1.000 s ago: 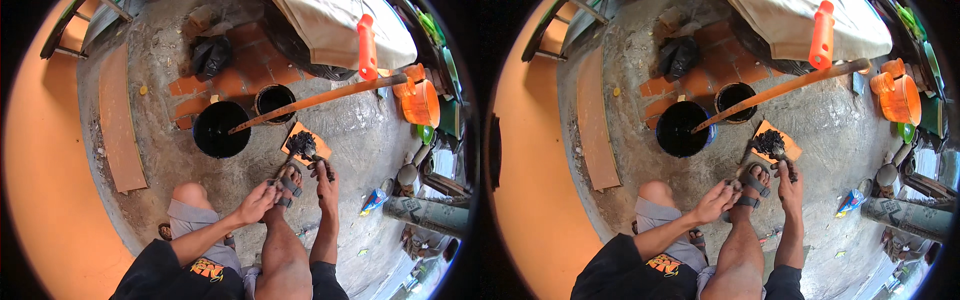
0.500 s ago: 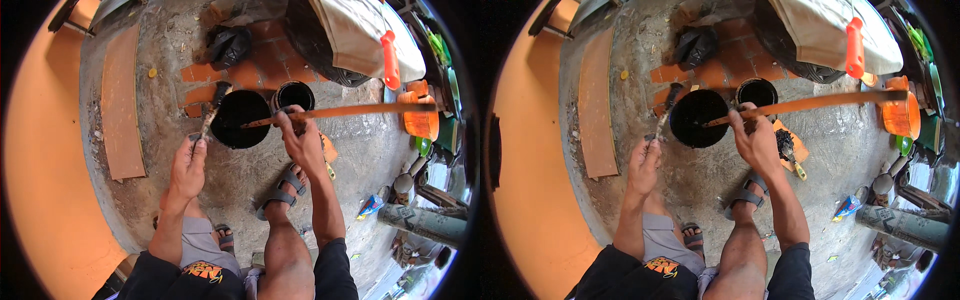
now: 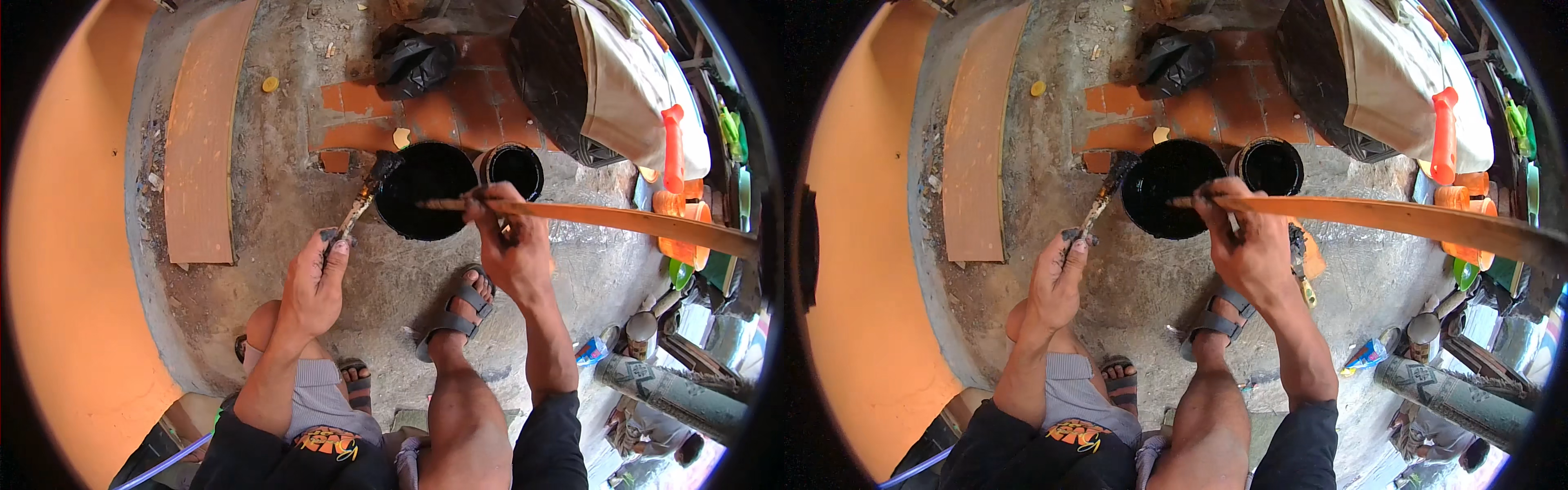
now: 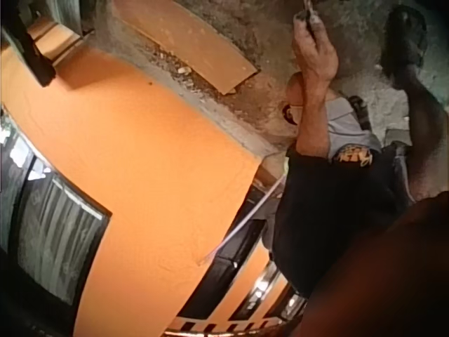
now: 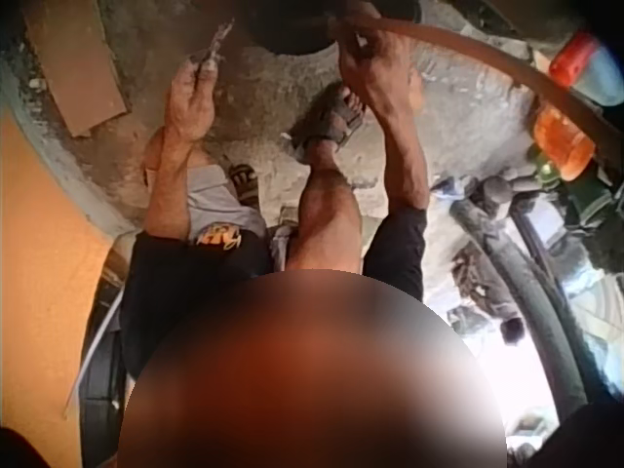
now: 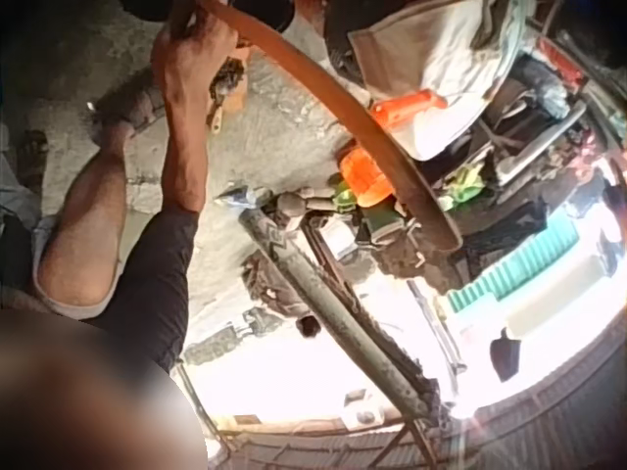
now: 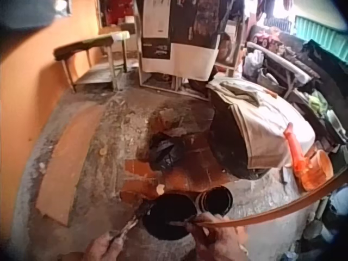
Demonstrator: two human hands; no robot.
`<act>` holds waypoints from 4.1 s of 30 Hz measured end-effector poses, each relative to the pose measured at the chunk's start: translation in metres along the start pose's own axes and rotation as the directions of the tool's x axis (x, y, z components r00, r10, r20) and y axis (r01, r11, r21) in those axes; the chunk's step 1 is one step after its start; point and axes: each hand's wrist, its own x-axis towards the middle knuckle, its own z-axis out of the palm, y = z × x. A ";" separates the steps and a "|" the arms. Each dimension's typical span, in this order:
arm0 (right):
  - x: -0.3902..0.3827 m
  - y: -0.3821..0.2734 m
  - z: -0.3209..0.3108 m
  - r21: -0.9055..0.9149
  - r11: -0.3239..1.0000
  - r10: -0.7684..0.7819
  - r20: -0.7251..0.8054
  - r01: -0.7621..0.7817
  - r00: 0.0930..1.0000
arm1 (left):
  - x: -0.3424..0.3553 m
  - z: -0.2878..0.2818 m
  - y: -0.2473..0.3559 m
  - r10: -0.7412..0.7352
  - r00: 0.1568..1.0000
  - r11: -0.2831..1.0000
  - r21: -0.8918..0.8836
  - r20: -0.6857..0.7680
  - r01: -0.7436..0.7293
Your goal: The person pours a liquid from a plastic bottle into a bucket of black paint, stirs the mixture using a long wooden stick, and then uses a putty knife to mix a thick black paste on a piece of cardboard.
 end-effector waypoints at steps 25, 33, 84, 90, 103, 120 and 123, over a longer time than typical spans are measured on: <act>0.001 -0.020 -0.001 -0.039 0.999 0.024 0.027 -0.023 0.999 | 0.011 0.002 -0.004 -0.065 0.998 0.995 -0.082 0.001 0.065; -0.007 -0.003 0.006 0.084 0.996 -0.010 -0.007 0.011 1.000 | -0.001 0.002 0.004 -0.060 0.997 0.997 0.046 0.047 0.058; 0.018 -0.024 -0.001 -0.209 0.970 -0.112 0.053 0.121 0.992 | -0.004 -0.001 0.016 0.058 0.997 0.998 0.037 -0.045 -0.056; -0.001 -0.027 -0.007 -0.184 0.979 -0.054 0.187 0.089 0.981 | -0.004 -0.004 0.013 0.016 1.000 0.999 0.042 -0.023 -0.015; -0.019 0.000 -0.008 0.137 0.988 0.059 0.093 -0.072 0.994 | -0.039 0.002 -0.018 0.014 1.000 0.978 0.209 0.009 -0.016; -0.024 0.026 0.038 0.728 0.682 0.092 -0.175 0.067 0.980 | -0.020 0.063 -0.051 -0.024 0.985 0.977 0.203 -0.171 0.059; -0.036 0.008 0.040 0.685 0.722 0.169 -0.035 -0.100 0.985 | -0.020 0.066 -0.054 0.115 0.977 0.977 0.200 -0.181 -0.078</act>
